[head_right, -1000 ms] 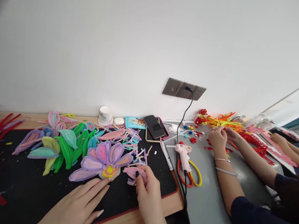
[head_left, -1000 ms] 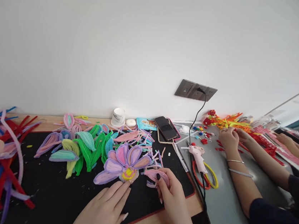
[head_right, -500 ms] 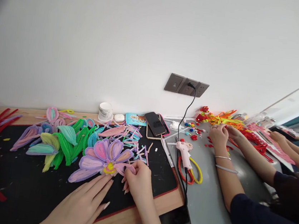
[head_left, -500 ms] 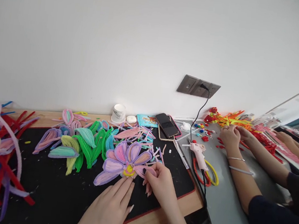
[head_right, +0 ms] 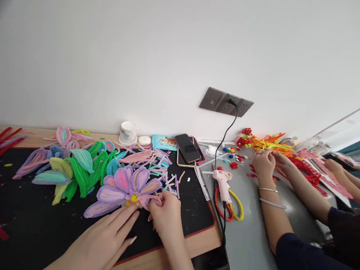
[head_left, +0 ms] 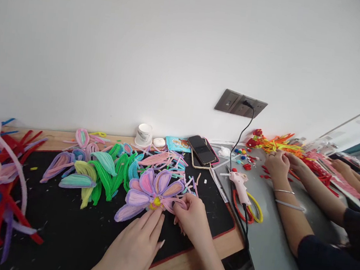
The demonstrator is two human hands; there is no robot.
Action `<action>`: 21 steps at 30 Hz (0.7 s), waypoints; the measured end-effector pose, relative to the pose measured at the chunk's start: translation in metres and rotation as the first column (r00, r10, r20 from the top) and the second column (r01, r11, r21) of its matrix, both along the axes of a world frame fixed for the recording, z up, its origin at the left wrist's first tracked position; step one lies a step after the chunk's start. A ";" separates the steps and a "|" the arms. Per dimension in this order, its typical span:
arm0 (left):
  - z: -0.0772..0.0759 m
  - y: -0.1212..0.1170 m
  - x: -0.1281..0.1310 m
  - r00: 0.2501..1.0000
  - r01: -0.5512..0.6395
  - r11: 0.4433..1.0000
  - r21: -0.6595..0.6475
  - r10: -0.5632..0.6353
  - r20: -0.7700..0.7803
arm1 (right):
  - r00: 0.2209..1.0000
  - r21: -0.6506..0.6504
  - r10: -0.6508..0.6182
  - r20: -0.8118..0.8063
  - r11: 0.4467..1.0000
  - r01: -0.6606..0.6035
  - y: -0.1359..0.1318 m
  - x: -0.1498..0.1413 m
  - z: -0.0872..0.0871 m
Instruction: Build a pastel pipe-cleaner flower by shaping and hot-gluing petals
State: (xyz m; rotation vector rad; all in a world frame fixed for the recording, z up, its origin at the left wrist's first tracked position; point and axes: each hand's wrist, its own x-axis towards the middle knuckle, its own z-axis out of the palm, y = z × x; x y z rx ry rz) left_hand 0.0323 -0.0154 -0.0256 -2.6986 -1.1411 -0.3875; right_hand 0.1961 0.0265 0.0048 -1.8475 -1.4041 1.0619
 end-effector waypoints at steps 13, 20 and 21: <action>-0.001 0.002 0.005 0.996 -0.048 0.998 -0.039 0.050 0.069 | 0.990 0.010 0.077 0.116 0.997 -0.078 0.004 0.004 0.010; 0.004 0.002 0.009 0.996 -0.089 0.990 -0.110 0.089 -0.005 | 1.000 0.098 0.027 0.005 0.995 -0.028 -0.004 0.014 0.008; 0.005 0.002 0.010 0.996 -0.088 0.989 -0.115 0.087 -0.013 | 0.999 0.127 0.019 0.033 0.992 -0.023 -0.004 0.015 0.007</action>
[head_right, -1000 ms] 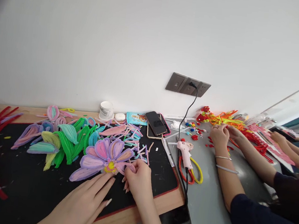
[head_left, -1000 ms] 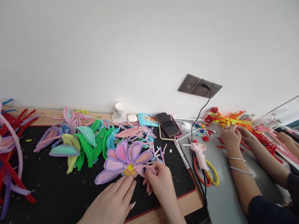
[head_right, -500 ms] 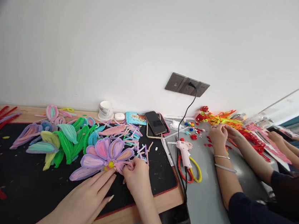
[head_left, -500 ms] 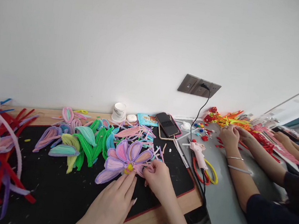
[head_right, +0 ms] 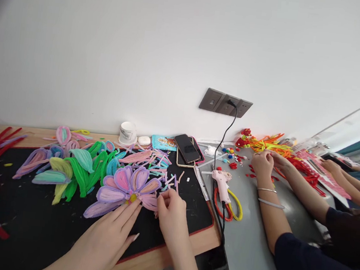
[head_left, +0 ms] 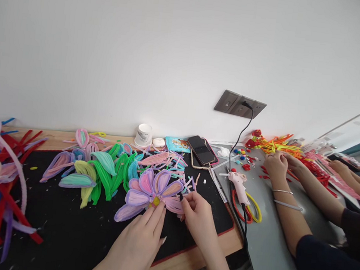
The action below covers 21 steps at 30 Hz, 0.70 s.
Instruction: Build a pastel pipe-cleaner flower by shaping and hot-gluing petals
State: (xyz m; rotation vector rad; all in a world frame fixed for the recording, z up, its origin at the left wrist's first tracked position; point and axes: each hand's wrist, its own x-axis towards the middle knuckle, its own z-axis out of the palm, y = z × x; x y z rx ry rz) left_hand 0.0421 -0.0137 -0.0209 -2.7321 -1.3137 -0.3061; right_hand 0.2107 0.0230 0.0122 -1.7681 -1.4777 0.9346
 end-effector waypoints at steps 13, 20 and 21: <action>0.005 0.002 0.003 0.999 -0.009 0.998 -0.064 0.005 -0.053 | 0.966 0.076 -0.030 0.259 0.997 0.010 0.005 -0.009 0.002; 0.007 0.004 0.003 0.999 -0.014 0.998 -0.068 0.011 -0.042 | 0.974 0.050 -0.032 0.225 0.999 0.021 0.007 -0.011 0.004; 0.007 0.004 0.003 0.999 -0.012 0.998 -0.068 0.009 -0.044 | 0.974 0.045 -0.034 0.225 0.999 0.024 0.007 -0.012 0.004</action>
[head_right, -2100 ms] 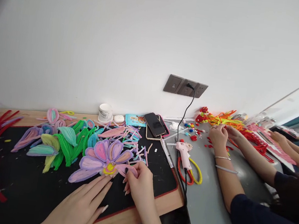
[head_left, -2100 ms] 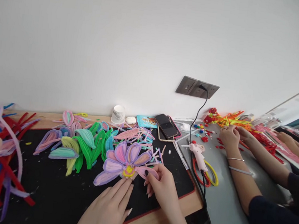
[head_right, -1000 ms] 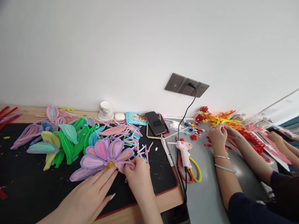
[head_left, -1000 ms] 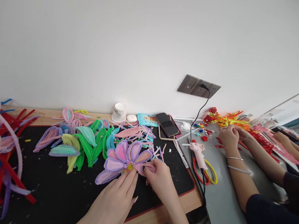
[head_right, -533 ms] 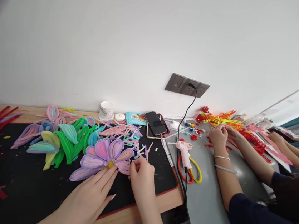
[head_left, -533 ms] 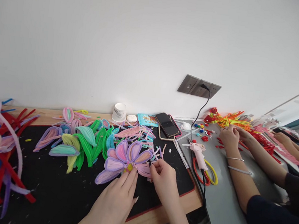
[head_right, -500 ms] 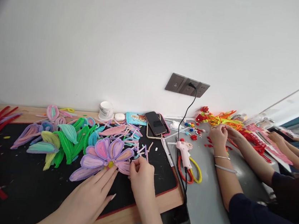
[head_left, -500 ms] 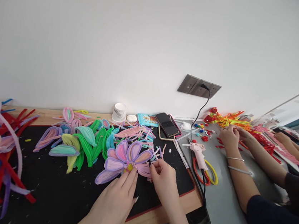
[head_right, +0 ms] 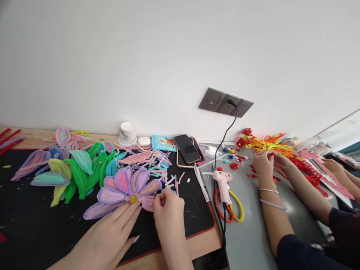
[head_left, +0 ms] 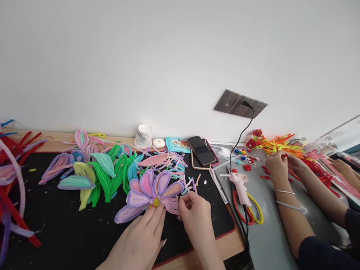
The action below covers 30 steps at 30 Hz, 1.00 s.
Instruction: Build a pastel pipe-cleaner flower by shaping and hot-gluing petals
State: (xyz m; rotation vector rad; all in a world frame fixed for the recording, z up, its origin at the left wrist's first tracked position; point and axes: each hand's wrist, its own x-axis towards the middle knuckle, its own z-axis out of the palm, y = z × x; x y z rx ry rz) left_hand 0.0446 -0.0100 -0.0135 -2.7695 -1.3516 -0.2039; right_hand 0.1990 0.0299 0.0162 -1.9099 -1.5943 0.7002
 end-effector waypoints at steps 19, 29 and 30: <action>-0.001 -0.001 0.000 1.000 -0.024 0.991 -0.131 0.024 0.002 | 0.974 -0.079 0.068 -0.216 0.993 -0.087 -0.010 0.019 0.004; -0.002 0.000 0.000 0.997 -0.040 0.964 -0.262 0.056 0.055 | 0.936 0.033 0.154 -0.318 0.988 -0.151 -0.014 0.018 0.000; -0.001 0.000 0.000 0.997 -0.042 0.961 -0.273 0.059 0.057 | 0.936 0.038 0.158 -0.315 0.987 -0.153 -0.013 0.017 0.001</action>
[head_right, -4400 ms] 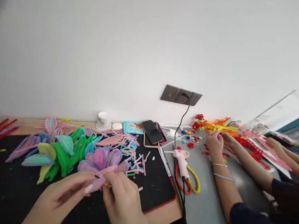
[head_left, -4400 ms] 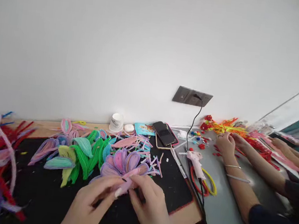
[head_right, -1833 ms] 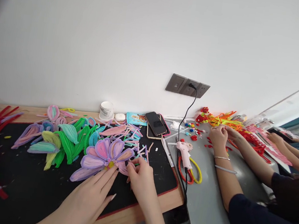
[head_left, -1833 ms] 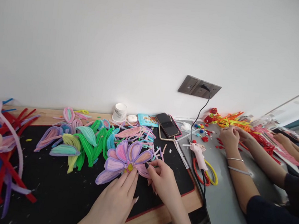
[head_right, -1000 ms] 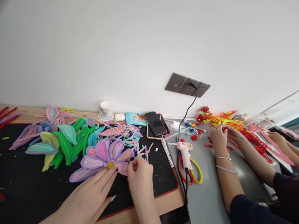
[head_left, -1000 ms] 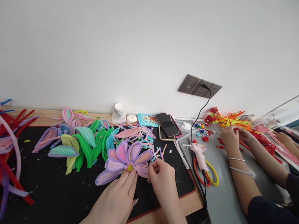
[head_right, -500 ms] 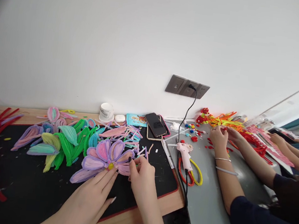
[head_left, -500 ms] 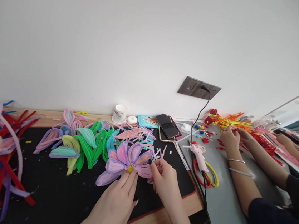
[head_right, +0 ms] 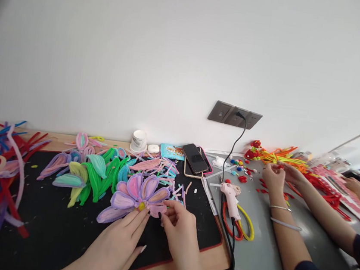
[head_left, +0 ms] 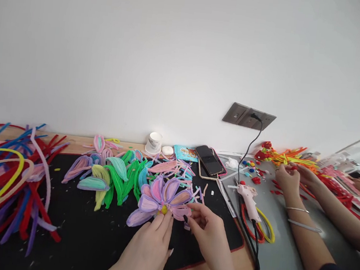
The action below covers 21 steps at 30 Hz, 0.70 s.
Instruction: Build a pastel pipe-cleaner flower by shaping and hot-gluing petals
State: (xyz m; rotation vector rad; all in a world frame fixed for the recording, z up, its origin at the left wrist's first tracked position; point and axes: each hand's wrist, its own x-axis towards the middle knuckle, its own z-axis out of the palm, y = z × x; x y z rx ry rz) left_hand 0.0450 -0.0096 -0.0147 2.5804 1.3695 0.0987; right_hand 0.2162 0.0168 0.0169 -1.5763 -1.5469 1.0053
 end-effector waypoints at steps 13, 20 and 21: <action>-0.017 0.000 0.001 0.999 0.001 1.000 -0.019 0.000 0.041 | 0.998 -0.083 0.045 0.054 0.996 -0.041 0.004 0.016 -0.012; 0.033 -0.011 -0.040 0.984 0.049 0.997 0.053 -0.057 0.169 | 0.996 -0.055 0.029 0.090 0.998 -0.024 0.009 0.042 -0.017; 0.051 -0.011 -0.054 0.979 0.020 0.999 0.044 -0.029 0.200 | 0.996 -0.050 0.013 0.084 0.999 -0.008 0.009 0.046 -0.016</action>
